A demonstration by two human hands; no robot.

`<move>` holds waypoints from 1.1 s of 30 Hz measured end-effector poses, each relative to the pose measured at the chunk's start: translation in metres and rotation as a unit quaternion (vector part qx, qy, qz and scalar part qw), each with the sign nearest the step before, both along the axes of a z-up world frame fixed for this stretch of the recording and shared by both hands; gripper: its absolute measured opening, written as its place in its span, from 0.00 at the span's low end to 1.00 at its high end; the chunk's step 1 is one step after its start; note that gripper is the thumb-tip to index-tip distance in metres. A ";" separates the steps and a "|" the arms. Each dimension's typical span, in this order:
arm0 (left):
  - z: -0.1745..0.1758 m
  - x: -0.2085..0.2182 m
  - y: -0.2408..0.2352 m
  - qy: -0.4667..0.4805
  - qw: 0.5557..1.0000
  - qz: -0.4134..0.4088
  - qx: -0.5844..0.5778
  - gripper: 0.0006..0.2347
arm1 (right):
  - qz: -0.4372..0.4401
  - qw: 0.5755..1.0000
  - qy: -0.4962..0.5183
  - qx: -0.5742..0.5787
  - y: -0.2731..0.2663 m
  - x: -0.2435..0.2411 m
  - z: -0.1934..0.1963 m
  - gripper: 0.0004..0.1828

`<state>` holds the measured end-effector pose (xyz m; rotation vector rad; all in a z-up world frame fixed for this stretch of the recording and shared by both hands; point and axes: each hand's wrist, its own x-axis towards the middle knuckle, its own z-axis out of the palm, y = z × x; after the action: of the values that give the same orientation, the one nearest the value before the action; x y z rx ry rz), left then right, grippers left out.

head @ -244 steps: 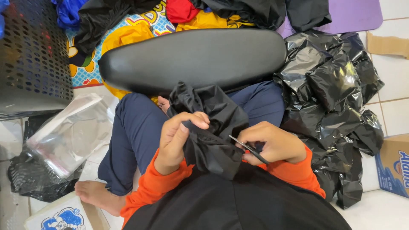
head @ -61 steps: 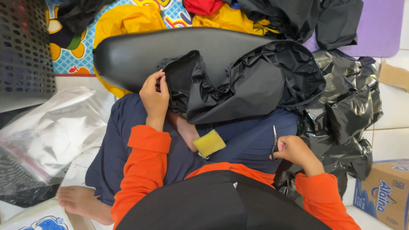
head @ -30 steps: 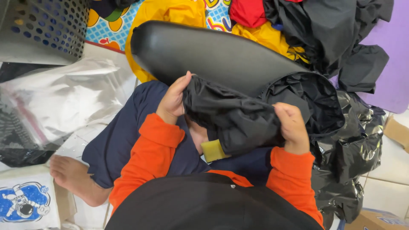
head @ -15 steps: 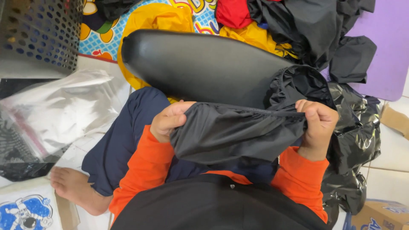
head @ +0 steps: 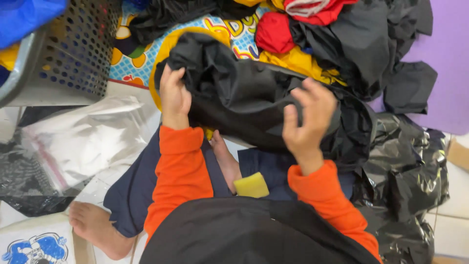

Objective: The person sits on the floor and uses scissors to cut the elastic edge off a black fabric cover. After cutting, they wipe the surface of the cover with a yellow sponge.

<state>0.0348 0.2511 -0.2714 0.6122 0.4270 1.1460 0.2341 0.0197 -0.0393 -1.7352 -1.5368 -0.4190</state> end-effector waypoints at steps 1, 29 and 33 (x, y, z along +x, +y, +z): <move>0.012 -0.003 -0.002 -0.001 1.000 0.004 0.003 0.20 | 0.004 1.000 -0.001 0.003 -0.001 0.003 -0.026 0.20; -0.076 -0.087 0.074 0.553 0.809 0.165 0.114 0.06 | -0.055 0.974 -0.058 -0.212 -0.036 0.016 -0.196 0.30; -0.068 -0.081 0.073 0.556 0.818 0.114 0.091 0.05 | -0.057 0.975 -0.061 -0.206 -0.035 0.013 -0.192 0.29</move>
<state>-0.0463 0.3242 -0.3391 1.4258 1.4331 0.9487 0.2473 -0.0154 -0.2314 -2.1586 -1.7064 -0.2801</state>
